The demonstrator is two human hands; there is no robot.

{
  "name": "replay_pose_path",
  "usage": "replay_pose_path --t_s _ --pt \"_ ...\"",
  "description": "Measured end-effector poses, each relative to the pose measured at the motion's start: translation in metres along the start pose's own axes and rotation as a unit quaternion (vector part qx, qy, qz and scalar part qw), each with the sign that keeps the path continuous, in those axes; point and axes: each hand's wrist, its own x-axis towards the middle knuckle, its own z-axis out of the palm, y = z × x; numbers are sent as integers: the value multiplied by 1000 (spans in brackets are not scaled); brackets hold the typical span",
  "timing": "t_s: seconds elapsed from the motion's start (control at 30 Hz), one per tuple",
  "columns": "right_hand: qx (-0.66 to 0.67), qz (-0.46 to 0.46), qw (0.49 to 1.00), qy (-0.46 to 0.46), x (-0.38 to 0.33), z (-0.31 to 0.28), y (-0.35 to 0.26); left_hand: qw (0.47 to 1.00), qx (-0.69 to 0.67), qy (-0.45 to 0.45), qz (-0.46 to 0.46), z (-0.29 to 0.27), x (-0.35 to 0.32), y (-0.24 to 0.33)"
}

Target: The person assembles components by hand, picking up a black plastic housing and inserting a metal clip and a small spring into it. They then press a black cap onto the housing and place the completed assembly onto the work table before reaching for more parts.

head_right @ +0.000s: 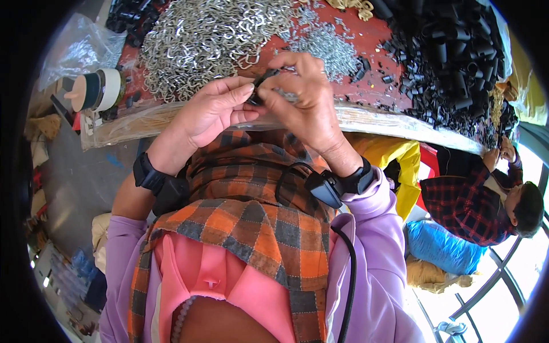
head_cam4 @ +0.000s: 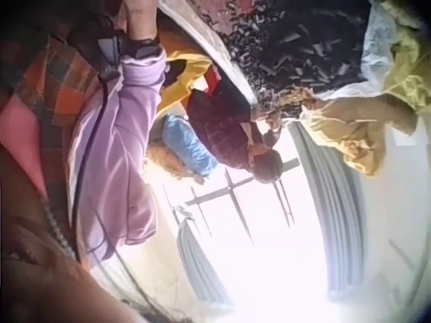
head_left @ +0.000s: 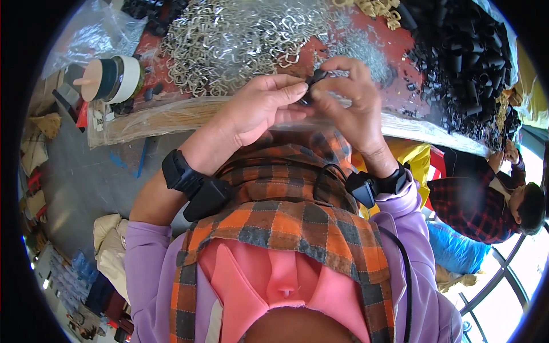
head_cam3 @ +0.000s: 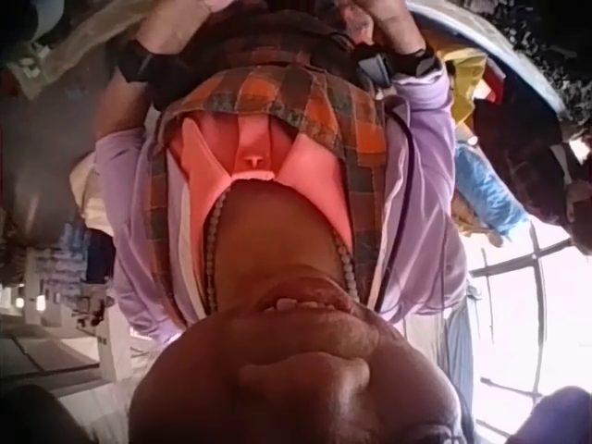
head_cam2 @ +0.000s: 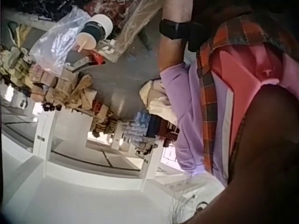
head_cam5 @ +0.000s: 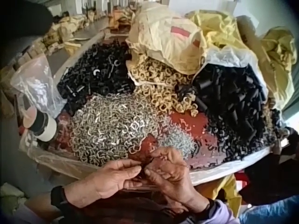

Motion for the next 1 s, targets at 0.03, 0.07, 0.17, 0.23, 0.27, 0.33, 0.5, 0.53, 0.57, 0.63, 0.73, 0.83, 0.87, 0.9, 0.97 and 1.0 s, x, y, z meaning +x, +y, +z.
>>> replay_pose_path --t_s 0.03,0.07,0.17,0.23,0.27,0.33,0.5,0.53,0.57,0.63,0.73,0.83,0.87,0.9,0.97,1.0 --pt "34 9 999 21 4 2 1 1000 -1 4 6 -5 -3 2" --pt "37 3 999 17 9 3 3 1000 -12 13 9 -11 -6 4" --pt "-93 -41 995 -19 27 8 8 999 -37 32 19 -24 -14 8" --pt "-160 -61 984 -45 35 23 12 998 -52 35 32 -29 -19 10" --pt "-227 -78 969 -66 37 31 15 997 -60 36 39 -30 -20 10" --pt "-293 -99 947 -89 39 38 17 996 -67 29 43 -35 -22 10" --pt "-244 -58 960 -128 42 39 17 995 -82 16 55 -42 -26 8" --pt "-171 -27 979 -110 42 36 16 995 -83 16 57 -42 -26 9" --pt "-97 4 991 -91 42 33 15 995 -83 16 60 -40 -26 9" --pt "43 111 988 -95 40 28 12 990 -105 41 79 -35 -24 11" --pt "317 321 888 -89 32 20 6 989 -106 43 91 -32 -20 11" --pt "518 400 751 -85 21 17 5 991 -88 25 97 -30 -14 9" --pt "520 401 750 -80 18 15 4 991 -86 6 102 -28 -12 9" --pt "533 407 737 -81 16 14 2 991 -84 -12 106 -26 -9 8" --pt "558 417 712 -83 11 12 0 991 -80 -32 105 -23 -5 6" --pt "560 418 711 -78 8 9 1 990 -87 -40 103 -22 -3 5"
